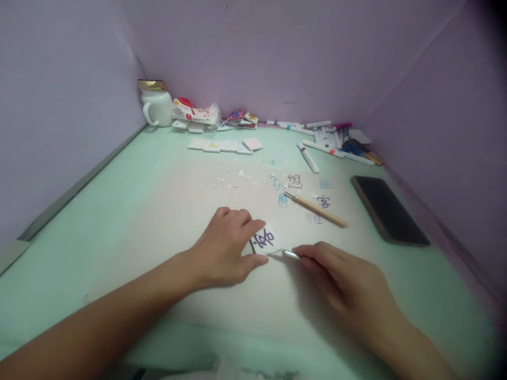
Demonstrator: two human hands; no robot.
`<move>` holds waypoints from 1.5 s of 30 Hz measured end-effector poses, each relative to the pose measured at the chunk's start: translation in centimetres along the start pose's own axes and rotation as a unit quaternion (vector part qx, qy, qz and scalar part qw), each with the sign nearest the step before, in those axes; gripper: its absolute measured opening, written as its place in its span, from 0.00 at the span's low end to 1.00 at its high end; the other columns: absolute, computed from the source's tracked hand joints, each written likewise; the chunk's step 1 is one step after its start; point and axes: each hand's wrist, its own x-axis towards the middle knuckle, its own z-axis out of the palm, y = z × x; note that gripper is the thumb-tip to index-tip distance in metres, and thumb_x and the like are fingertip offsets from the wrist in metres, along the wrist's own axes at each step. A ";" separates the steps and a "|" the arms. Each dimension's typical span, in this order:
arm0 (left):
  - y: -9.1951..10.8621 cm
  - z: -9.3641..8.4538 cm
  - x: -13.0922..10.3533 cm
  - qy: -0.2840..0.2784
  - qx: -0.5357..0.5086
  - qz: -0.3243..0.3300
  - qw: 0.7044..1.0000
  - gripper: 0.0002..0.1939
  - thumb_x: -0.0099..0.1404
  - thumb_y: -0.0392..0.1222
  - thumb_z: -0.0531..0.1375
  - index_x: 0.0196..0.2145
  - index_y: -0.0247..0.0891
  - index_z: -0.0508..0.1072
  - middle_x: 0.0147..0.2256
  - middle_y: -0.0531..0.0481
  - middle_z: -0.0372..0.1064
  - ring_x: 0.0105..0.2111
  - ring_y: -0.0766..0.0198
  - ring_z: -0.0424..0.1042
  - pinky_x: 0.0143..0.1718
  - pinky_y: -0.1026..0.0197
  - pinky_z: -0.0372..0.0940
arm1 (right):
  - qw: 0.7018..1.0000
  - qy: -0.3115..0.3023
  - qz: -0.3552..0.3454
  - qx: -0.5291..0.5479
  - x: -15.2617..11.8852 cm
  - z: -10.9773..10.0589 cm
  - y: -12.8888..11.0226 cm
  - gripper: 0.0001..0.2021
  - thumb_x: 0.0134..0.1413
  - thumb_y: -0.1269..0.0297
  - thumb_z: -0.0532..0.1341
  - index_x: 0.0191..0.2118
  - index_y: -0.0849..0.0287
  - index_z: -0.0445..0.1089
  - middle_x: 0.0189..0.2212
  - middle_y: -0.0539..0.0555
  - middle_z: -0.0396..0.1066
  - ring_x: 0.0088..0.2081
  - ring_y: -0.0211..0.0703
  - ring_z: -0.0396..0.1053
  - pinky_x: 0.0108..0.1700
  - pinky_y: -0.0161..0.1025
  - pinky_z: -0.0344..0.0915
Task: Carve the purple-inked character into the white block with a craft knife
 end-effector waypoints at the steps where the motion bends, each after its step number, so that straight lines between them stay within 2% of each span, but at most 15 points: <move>1: 0.0 0.0 0.0 0.002 0.000 0.001 1.000 0.25 0.61 0.50 0.62 0.51 0.34 0.68 0.38 0.44 0.65 0.38 0.55 0.64 0.47 0.48 0.55 | 1.000 0.008 0.002 -0.004 -0.1 0.1 0.0 0.09 0.62 0.67 0.53 0.42 0.51 0.69 0.30 0.46 0.75 0.27 0.38 0.74 0.25 0.34 0.63; 6: 0.2 0.2 -0.1 0.011 0.001 -0.001 1.000 0.26 0.59 0.52 0.64 0.50 0.33 0.69 0.38 0.44 0.67 0.39 0.55 0.65 0.47 0.48 0.55 | 0.999 0.037 0.024 0.011 -0.2 0.4 -0.2 0.07 0.63 0.61 0.55 0.39 0.51 0.71 0.30 0.47 0.74 0.27 0.38 0.73 0.25 0.35 0.62; 9: 0.4 0.3 -0.2 0.014 -0.007 -0.004 1.000 0.30 0.57 0.56 0.66 0.50 0.32 0.69 0.36 0.46 0.69 0.37 0.55 0.66 0.48 0.47 0.56 | 0.999 0.037 0.033 0.002 0.0 0.3 -0.3 0.08 0.63 0.61 0.55 0.38 0.51 0.72 0.27 0.47 0.74 0.24 0.38 0.71 0.24 0.35 0.59; 12: 0.4 0.5 -0.3 0.031 -0.008 -0.001 0.999 0.32 0.56 0.54 0.66 0.51 0.30 0.68 0.38 0.44 0.69 0.38 0.53 0.66 0.47 0.47 0.57 | 0.998 0.025 0.061 -0.007 0.0 0.2 -0.4 0.11 0.63 0.60 0.53 0.36 0.51 0.73 0.26 0.48 0.73 0.24 0.39 0.70 0.24 0.36 0.58; 16: 0.4 0.5 -0.3 0.048 -0.004 0.028 0.998 0.28 0.58 0.46 0.65 0.53 0.29 0.66 0.48 0.36 0.65 0.46 0.49 0.64 0.48 0.46 0.57 | 0.995 0.008 0.100 -0.007 0.1 0.2 -0.5 0.13 0.63 0.59 0.52 0.34 0.52 0.73 0.26 0.49 0.72 0.25 0.40 0.68 0.25 0.36 0.57; 22: 0.2 0.3 -0.2 0.023 -0.013 0.041 0.999 0.21 0.63 0.48 0.60 0.50 0.34 0.67 0.47 0.40 0.66 0.44 0.50 0.64 0.48 0.45 0.57 | 0.991 -0.002 0.122 0.047 0.4 0.5 -0.5 0.13 0.62 0.58 0.54 0.32 0.53 0.74 0.26 0.49 0.72 0.24 0.38 0.67 0.25 0.36 0.59; 29: 0.4 0.3 -0.2 0.016 -0.038 0.062 0.997 0.20 0.62 0.42 0.56 0.52 0.36 0.67 0.50 0.41 0.66 0.46 0.50 0.64 0.50 0.44 0.56 | 0.994 0.026 0.096 0.050 0.7 0.5 -0.3 0.10 0.60 0.60 0.56 0.33 0.54 0.73 0.26 0.49 0.72 0.24 0.37 0.68 0.24 0.34 0.60; 33: 0.5 0.3 -0.3 0.039 -0.057 0.072 0.995 0.24 0.58 0.36 0.55 0.54 0.32 0.65 0.51 0.37 0.64 0.49 0.49 0.63 0.51 0.45 0.57 | 0.995 0.069 0.068 0.030 0.7 0.3 -0.7 0.09 0.60 0.61 0.57 0.31 0.55 0.73 0.25 0.48 0.72 0.21 0.35 0.65 0.23 0.34 0.57; 38: 0.5 0.5 -0.2 0.042 -0.055 0.038 0.997 0.22 0.59 0.47 0.60 0.48 0.32 0.69 0.46 0.38 0.67 0.46 0.48 0.64 0.51 0.42 0.56 | 0.992 0.108 0.020 -0.065 0.5 0.1 -0.9 0.08 0.59 0.62 0.59 0.31 0.54 0.75 0.27 0.48 0.75 0.21 0.35 0.68 0.22 0.36 0.53; 45: 0.3 0.5 -0.1 0.029 -0.072 0.042 0.996 0.19 0.59 0.41 0.59 0.49 0.36 0.67 0.47 0.42 0.68 0.47 0.51 0.65 0.52 0.46 0.55 | 0.980 0.111 -0.042 -0.162 1.0 0.2 -1.5 0.10 0.59 0.61 0.60 0.29 0.56 0.75 0.26 0.49 0.76 0.24 0.37 0.70 0.23 0.38 0.51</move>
